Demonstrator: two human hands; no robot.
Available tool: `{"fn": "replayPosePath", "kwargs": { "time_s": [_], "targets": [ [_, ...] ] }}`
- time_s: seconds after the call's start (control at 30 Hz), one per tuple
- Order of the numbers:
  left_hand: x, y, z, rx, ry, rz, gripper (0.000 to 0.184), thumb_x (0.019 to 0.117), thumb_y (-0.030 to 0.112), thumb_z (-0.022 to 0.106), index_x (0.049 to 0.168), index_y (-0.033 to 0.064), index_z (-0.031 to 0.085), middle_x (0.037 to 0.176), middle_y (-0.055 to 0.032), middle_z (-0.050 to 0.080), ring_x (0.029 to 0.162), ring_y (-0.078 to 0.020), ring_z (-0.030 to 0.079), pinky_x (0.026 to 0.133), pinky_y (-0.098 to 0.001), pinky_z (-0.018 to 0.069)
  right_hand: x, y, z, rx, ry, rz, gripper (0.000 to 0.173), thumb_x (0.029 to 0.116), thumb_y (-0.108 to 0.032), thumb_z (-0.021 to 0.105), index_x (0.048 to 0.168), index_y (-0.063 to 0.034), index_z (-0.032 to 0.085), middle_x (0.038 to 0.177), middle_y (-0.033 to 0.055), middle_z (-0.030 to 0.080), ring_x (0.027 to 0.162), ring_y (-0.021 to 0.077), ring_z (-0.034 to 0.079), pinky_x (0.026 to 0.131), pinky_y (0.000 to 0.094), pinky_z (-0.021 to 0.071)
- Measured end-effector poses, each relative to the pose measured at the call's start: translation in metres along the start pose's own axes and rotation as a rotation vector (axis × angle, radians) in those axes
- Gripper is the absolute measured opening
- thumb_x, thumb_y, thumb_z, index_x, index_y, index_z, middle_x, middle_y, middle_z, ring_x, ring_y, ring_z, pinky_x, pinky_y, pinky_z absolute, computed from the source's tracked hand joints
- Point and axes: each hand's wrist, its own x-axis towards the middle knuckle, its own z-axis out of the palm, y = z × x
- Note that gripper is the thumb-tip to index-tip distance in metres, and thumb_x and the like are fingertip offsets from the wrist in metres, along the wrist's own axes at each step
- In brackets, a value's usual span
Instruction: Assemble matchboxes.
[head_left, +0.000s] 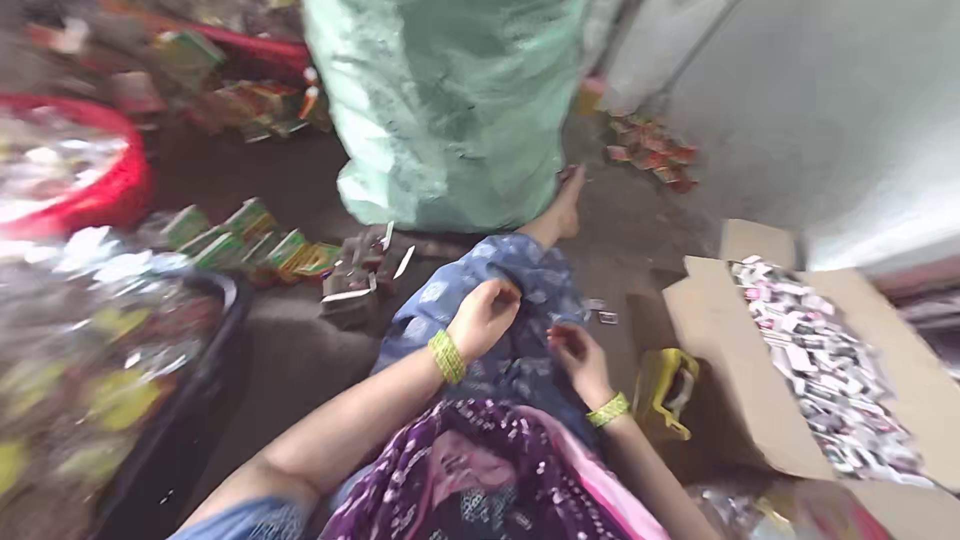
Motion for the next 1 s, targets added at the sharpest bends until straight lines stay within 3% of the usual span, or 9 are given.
{"fn": "replayPosePath", "kwargs": {
  "time_s": [0.13, 0.23, 0.33, 0.43, 0.5, 0.67, 0.77, 0.93, 1.0],
  "targets": [
    [0.005, -0.010, -0.055, 0.378, 0.145, -0.143, 0.021, 0.0976, 0.016, 0.063, 0.114, 0.0049, 0.069, 0.115, -0.0110, 0.068, 0.103, -0.0185, 0.069, 0.090, -0.0389, 0.0600, -0.002, 0.001, 0.005, -0.120, 0.097, -0.062, 0.028, 0.0946, -0.012, 0.068, 0.119, 0.0018, 0.067, 0.108, 0.0100, 0.073, 0.099, 0.0132, 0.071, 0.091, 0.0326, 0.0598],
    [0.008, -0.028, -0.095, 0.701, 0.208, -0.286, 0.025, 0.0960, 0.016, 0.062, 0.118, 0.0062, 0.070, 0.129, -0.0153, 0.065, 0.118, -0.0299, 0.064, 0.103, -0.0498, 0.0520, 0.000, 0.006, 0.008, -0.085, 0.106, -0.098, 0.026, 0.0952, -0.011, 0.066, 0.117, 0.0025, 0.067, 0.105, 0.0104, 0.073, 0.096, 0.0109, 0.071, 0.088, 0.0294, 0.0597],
    [0.008, -0.051, -0.122, 0.838, 0.210, -0.486, 0.038, 0.0951, 0.026, 0.068, 0.126, 0.0042, 0.066, 0.135, -0.0214, 0.060, 0.125, -0.0392, 0.059, 0.106, -0.0563, 0.0482, -0.001, 0.008, 0.012, -0.036, 0.089, -0.083, 0.023, 0.0961, -0.010, 0.064, 0.116, 0.0018, 0.067, 0.101, 0.0085, 0.073, 0.088, 0.0100, 0.072, 0.082, 0.0277, 0.0621],
    [0.011, -0.072, -0.130, 0.905, 0.155, -0.598, 0.042, 0.0952, 0.033, 0.069, 0.127, 0.0053, 0.067, 0.129, -0.0237, 0.064, 0.118, -0.0438, 0.062, 0.097, -0.0643, 0.0513, 0.000, 0.008, 0.013, -0.046, 0.090, -0.088, 0.022, 0.0969, -0.010, 0.064, 0.116, 0.0008, 0.068, 0.102, 0.0083, 0.074, 0.089, 0.0114, 0.073, 0.082, 0.0294, 0.0628],
    [0.015, -0.077, -0.126, 0.987, 0.114, -0.644, 0.033, 0.0987, 0.029, 0.063, 0.118, 0.0036, 0.070, 0.119, -0.0240, 0.068, 0.108, -0.0455, 0.067, 0.085, -0.0675, 0.0540, -0.001, 0.010, 0.011, -0.035, 0.111, -0.082, 0.022, 0.0965, -0.010, 0.065, 0.115, 0.0006, 0.068, 0.102, 0.0084, 0.074, 0.089, 0.0125, 0.073, 0.083, 0.0307, 0.0631],
    [0.020, -0.067, -0.132, 1.031, 0.077, -0.737, 0.032, 0.1022, 0.012, 0.049, 0.129, 0.0037, 0.065, 0.136, -0.0234, 0.061, 0.115, -0.0453, 0.064, 0.092, -0.0646, 0.0524, -0.003, 0.013, 0.010, 0.012, 0.143, -0.061, 0.020, 0.0963, -0.009, 0.066, 0.114, -0.0007, 0.069, 0.101, 0.0069, 0.074, 0.088, 0.0118, 0.073, 0.083, 0.0298, 0.0634],
    [0.012, -0.051, -0.135, 0.976, 0.215, -0.509, 0.035, 0.1086, 0.017, 0.041, 0.133, 0.0090, 0.064, 0.142, -0.0195, 0.058, 0.117, -0.0421, 0.064, 0.096, -0.0606, 0.0522, -0.003, 0.013, 0.009, 0.032, 0.158, -0.074, 0.018, 0.0959, -0.008, 0.066, 0.112, -0.0003, 0.069, 0.101, 0.0072, 0.074, 0.087, 0.0120, 0.073, 0.082, 0.0293, 0.0635],
    [-0.007, -0.006, -0.124, 0.770, 0.438, 0.313, 0.022, 0.1038, 0.011, 0.053, 0.113, 0.0015, 0.070, 0.132, -0.0253, 0.060, 0.120, -0.0355, 0.062, 0.101, -0.0476, 0.0528, 0.000, -0.002, 0.004, 0.023, 0.137, -0.101, 0.018, 0.0949, -0.010, 0.067, 0.110, -0.0016, 0.070, 0.102, 0.0065, 0.074, 0.090, 0.0122, 0.072, 0.081, 0.0310, 0.0628],
    [-0.009, 0.016, -0.114, 0.627, 0.437, 0.561, 0.012, 0.1008, 0.008, 0.058, 0.108, 0.0076, 0.067, 0.138, -0.0222, 0.053, 0.122, -0.0257, 0.059, 0.103, -0.0388, 0.0520, 0.003, -0.018, 0.000, 0.196, 0.077, -0.029, 0.019, 0.0947, -0.009, 0.068, 0.112, -0.0005, 0.068, 0.104, 0.0083, 0.073, 0.088, 0.0157, 0.072, 0.078, 0.0334, 0.0634]
  ]
}}
